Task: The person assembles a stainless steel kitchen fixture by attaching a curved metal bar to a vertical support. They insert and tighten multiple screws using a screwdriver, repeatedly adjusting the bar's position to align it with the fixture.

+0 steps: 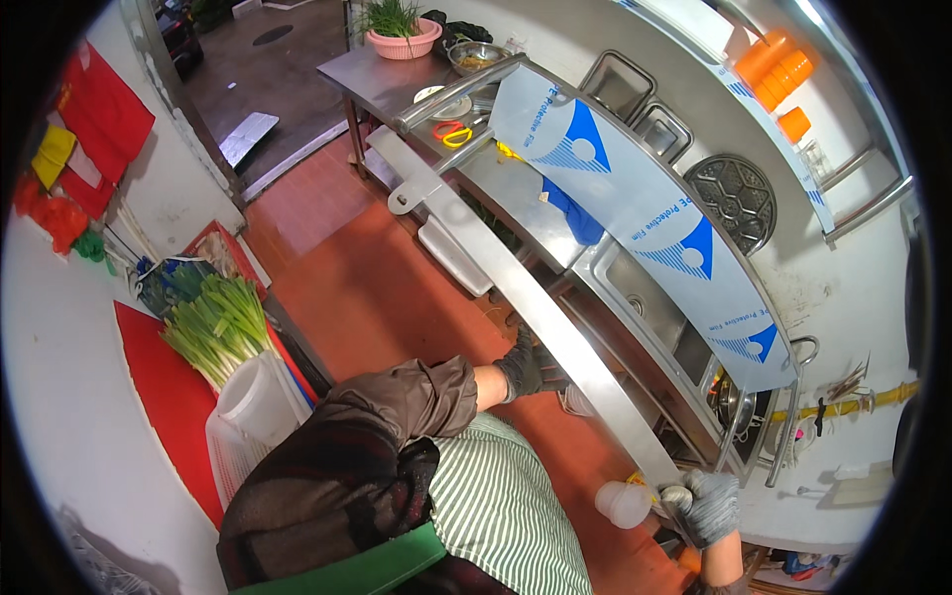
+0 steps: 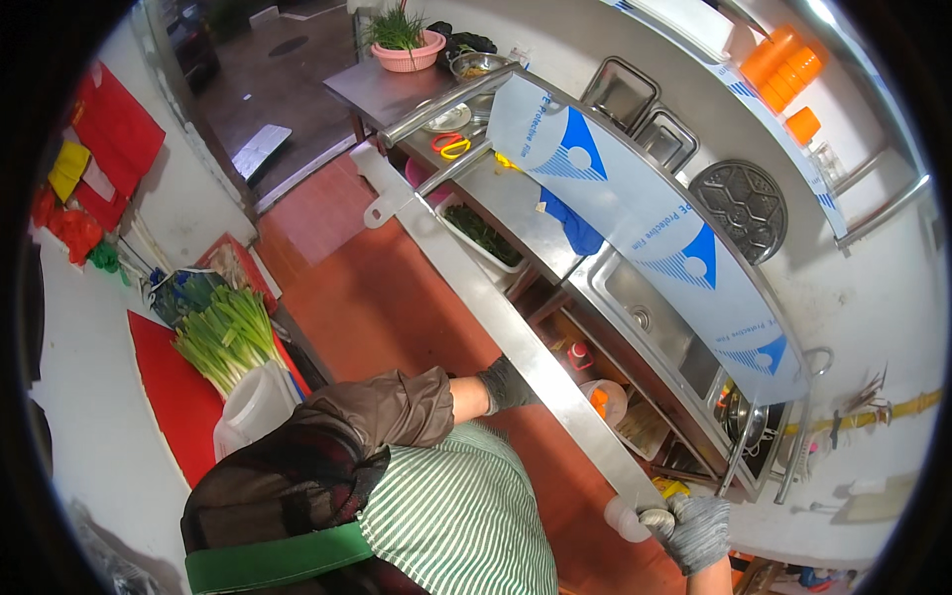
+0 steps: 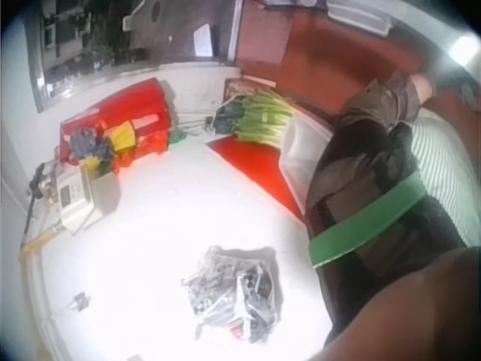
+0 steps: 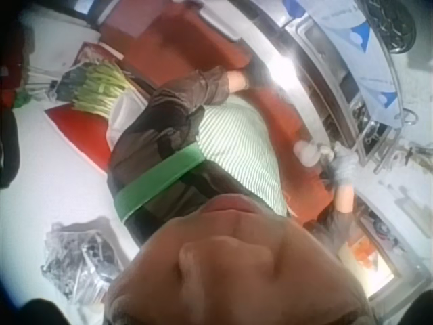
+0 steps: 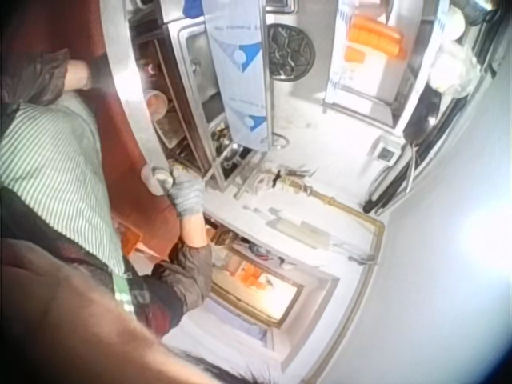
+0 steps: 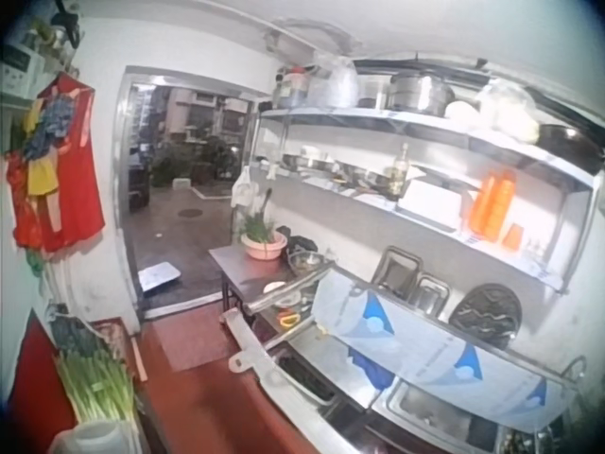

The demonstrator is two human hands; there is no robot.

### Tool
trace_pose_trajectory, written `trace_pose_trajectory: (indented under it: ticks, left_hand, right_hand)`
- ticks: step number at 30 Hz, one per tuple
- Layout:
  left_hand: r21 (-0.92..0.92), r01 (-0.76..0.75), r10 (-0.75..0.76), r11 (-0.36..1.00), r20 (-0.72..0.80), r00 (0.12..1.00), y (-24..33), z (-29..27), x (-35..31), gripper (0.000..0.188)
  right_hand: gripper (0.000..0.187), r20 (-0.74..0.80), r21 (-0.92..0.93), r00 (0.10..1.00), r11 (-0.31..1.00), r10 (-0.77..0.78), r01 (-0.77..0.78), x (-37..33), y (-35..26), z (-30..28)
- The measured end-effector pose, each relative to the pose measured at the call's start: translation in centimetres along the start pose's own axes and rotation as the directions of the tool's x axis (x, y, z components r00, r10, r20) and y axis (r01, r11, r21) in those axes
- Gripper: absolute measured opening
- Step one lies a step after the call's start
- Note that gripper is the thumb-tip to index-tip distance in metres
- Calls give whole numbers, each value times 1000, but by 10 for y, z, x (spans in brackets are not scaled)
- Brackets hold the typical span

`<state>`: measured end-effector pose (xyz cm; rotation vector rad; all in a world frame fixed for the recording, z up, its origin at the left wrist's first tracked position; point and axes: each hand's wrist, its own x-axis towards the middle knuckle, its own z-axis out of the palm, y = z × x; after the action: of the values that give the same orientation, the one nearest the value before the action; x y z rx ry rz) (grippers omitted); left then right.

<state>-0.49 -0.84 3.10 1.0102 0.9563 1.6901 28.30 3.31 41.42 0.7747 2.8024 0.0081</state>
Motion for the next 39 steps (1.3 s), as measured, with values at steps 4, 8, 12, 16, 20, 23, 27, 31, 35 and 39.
trace_pose_trajectory:
  ticks: [4,8,12,16,20,23,27,31,35,39]
  left_hand:
    - [-931,262,-763,254,-26,645,52,9,-4,67]
    - [-901,305,-725,308,-15,688,61,3,-6,69]
    - [-907,295,-682,300,12,731,56,1,-3,78]
    - [-900,339,-800,274,-17,600,68,0,5,79]
    - [-887,352,-851,299,-81,519,71,-1,14,80]
    - [-893,349,-850,284,-66,523,70,-3,17,76]
    - [-888,364,-869,280,-73,490,82,-5,16,69]
    - [-919,295,-911,263,-135,390,87,-1,11,59]
    - [-984,165,-733,74,58,678,65,0,2,65]
    - [-972,184,-762,143,11,648,43,-12,4,73]
  right_hand:
    - [68,57,70,997,995,60,-64,12,0,1]
    - [69,122,52,992,997,44,-51,18,-3,2]
    - [66,93,126,995,991,38,-50,22,6,5]
    - [62,126,204,990,975,64,-89,31,15,9]
    - [59,168,239,979,958,120,-158,39,21,14]
    - [52,106,350,992,932,64,-98,42,26,14]
    - [44,117,339,992,938,36,-74,50,31,12]
    - [41,153,336,984,931,95,-143,58,33,13]
    - [52,189,125,979,987,77,-102,65,41,10]
    - [49,188,12,980,998,-61,60,70,49,4]
